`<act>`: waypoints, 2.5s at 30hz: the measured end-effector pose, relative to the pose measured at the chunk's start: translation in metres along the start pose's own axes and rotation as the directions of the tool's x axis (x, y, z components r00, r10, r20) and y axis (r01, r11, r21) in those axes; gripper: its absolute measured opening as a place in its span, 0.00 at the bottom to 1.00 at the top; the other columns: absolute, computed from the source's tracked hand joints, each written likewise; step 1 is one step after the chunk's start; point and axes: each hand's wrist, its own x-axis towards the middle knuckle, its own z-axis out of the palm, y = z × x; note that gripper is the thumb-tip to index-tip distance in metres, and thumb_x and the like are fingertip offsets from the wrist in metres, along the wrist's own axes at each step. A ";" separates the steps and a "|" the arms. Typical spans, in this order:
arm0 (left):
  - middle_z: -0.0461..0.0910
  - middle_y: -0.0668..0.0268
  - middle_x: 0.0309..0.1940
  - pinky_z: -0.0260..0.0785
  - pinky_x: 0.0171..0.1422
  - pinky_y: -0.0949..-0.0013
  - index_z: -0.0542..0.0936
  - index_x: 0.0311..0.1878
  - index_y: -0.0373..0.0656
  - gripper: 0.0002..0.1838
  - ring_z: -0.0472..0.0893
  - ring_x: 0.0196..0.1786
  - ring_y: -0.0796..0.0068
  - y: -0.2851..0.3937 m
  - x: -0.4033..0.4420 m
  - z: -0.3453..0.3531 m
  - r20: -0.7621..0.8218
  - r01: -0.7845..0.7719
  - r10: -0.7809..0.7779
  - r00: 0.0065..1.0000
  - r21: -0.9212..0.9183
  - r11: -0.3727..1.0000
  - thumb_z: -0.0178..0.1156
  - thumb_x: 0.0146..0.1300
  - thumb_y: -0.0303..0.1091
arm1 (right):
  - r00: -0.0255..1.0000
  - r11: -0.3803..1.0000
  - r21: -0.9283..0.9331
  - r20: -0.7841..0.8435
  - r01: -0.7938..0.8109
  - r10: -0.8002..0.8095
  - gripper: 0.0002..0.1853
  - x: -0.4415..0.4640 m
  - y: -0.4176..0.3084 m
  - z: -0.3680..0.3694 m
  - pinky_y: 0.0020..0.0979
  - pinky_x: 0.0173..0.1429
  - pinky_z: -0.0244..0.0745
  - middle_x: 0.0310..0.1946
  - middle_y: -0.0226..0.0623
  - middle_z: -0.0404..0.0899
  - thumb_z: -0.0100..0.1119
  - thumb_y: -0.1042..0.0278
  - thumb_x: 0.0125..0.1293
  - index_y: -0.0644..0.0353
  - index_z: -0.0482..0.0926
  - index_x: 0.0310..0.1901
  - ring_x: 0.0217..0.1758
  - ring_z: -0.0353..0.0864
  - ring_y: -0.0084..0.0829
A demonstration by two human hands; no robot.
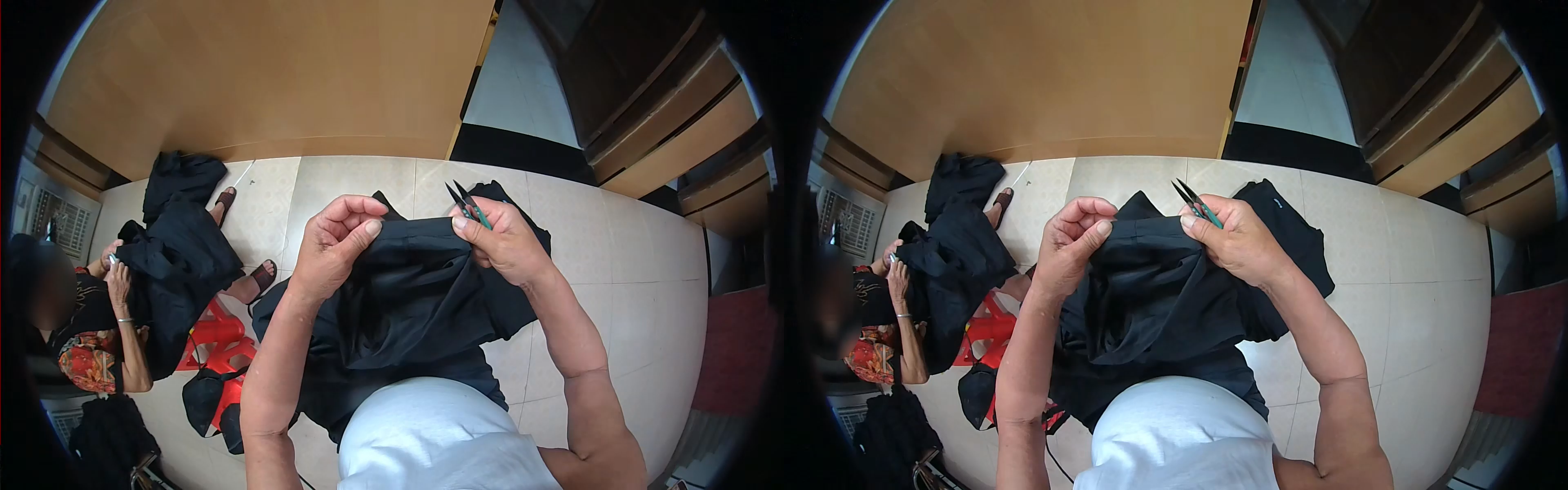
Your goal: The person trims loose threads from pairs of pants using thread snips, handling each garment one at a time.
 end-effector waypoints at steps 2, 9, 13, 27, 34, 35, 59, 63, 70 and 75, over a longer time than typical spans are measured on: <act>0.82 0.69 0.37 0.66 0.44 0.82 0.81 0.51 0.36 0.09 0.75 0.35 0.83 0.002 -0.001 -0.001 -0.089 -0.039 0.064 0.994 0.257 0.966 0.59 0.69 0.19 | 0.999 0.997 -0.051 0.002 0.052 -0.052 0.05 0.004 0.003 0.003 0.15 0.21 0.53 0.23 0.20 0.69 0.60 0.67 0.76 0.58 0.80 0.44 0.17 0.57 0.12; 0.79 0.67 0.25 0.67 0.33 0.75 0.84 0.36 0.40 0.04 0.73 0.24 0.76 0.034 -0.081 -0.033 0.256 -0.142 0.027 0.966 0.442 0.886 0.69 0.60 0.24 | 0.801 0.783 -0.599 -0.379 0.169 -0.463 0.07 0.032 0.053 -0.037 0.26 0.36 0.70 0.29 0.28 0.79 0.59 0.70 0.71 0.64 0.80 0.44 0.28 0.72 0.24; 0.82 0.61 0.36 0.74 0.37 0.62 0.81 0.43 0.41 0.13 0.81 0.33 0.58 0.013 -0.164 -0.044 0.435 -0.072 -0.496 0.751 0.802 0.593 0.70 0.60 0.38 | 0.973 0.754 -0.655 -0.138 0.051 -0.186 0.05 -0.018 0.056 -0.026 0.28 0.41 0.73 0.33 0.31 0.83 0.65 0.72 0.67 0.64 0.82 0.40 0.32 0.77 0.26; 0.84 0.60 0.28 0.71 0.31 0.68 0.85 0.36 0.35 0.13 0.79 0.26 0.64 0.087 -0.150 -0.099 0.053 0.230 -0.581 0.812 0.886 0.403 0.63 0.42 0.18 | 0.948 0.509 -0.822 0.316 0.255 0.036 0.16 -0.094 0.088 -0.047 0.35 0.44 0.79 0.48 0.36 0.85 0.62 0.81 0.58 0.62 0.82 0.50 0.38 0.85 0.42; 0.67 0.71 0.15 0.56 0.24 0.72 0.76 0.24 0.37 0.07 0.60 0.19 0.79 0.120 0.057 -0.056 0.250 -0.244 0.032 0.968 0.898 0.365 0.59 0.58 0.20 | 0.967 0.629 -0.776 -0.121 0.048 -0.223 0.14 -0.021 0.047 -0.143 0.32 0.47 0.76 0.41 0.37 0.84 0.54 0.77 0.64 0.62 0.81 0.51 0.38 0.80 0.34; 0.68 0.70 0.15 0.57 0.24 0.72 0.76 0.25 0.36 0.08 0.61 0.19 0.78 0.118 0.091 -0.036 0.321 -0.367 0.191 0.928 0.877 0.311 0.61 0.59 0.21 | 0.910 0.616 -0.781 -0.174 0.104 -0.375 0.15 -0.010 0.049 -0.171 0.32 0.43 0.74 0.38 0.38 0.83 0.54 0.78 0.62 0.62 0.81 0.50 0.33 0.77 0.33; 0.85 0.65 0.38 0.75 0.44 0.62 0.85 0.41 0.42 0.06 0.83 0.37 0.56 -0.172 0.127 0.113 0.416 -0.283 -0.109 0.903 0.765 0.579 0.63 0.62 0.28 | 0.749 0.424 -0.637 -0.637 -0.644 0.181 0.13 -0.189 0.375 -0.148 0.54 0.47 0.79 0.46 0.52 0.84 0.55 0.72 0.66 0.59 0.77 0.52 0.44 0.84 0.60; 0.79 0.66 0.24 0.67 0.31 0.73 0.84 0.34 0.38 0.04 0.73 0.24 0.74 -0.095 0.067 0.054 0.248 -0.049 -0.160 0.955 0.668 0.742 0.70 0.63 0.27 | 0.668 0.301 -0.597 -0.642 -0.743 0.375 0.17 -0.199 0.401 -0.136 0.50 0.53 0.79 0.51 0.50 0.84 0.59 0.68 0.67 0.59 0.79 0.56 0.50 0.84 0.58; 0.85 0.58 0.44 0.77 0.43 0.66 0.84 0.46 0.34 0.23 0.84 0.41 0.62 -0.052 -0.095 -0.040 0.465 0.168 -0.671 0.577 0.737 0.655 0.78 0.56 0.42 | 0.723 0.528 -0.564 -0.675 -0.635 0.148 0.18 -0.174 0.363 -0.146 0.43 0.51 0.80 0.44 0.48 0.86 0.70 0.62 0.63 0.62 0.83 0.51 0.44 0.86 0.52; 0.81 0.56 0.49 0.75 0.59 0.63 0.80 0.56 0.35 0.27 0.80 0.56 0.55 -0.070 -0.151 -0.036 0.410 -0.063 -0.609 0.679 0.859 0.508 0.72 0.58 0.42 | 0.894 0.751 -0.601 -0.447 -0.273 -0.033 0.12 -0.086 0.239 -0.096 0.35 0.44 0.78 0.37 0.42 0.85 0.69 0.70 0.63 0.64 0.82 0.46 0.36 0.83 0.42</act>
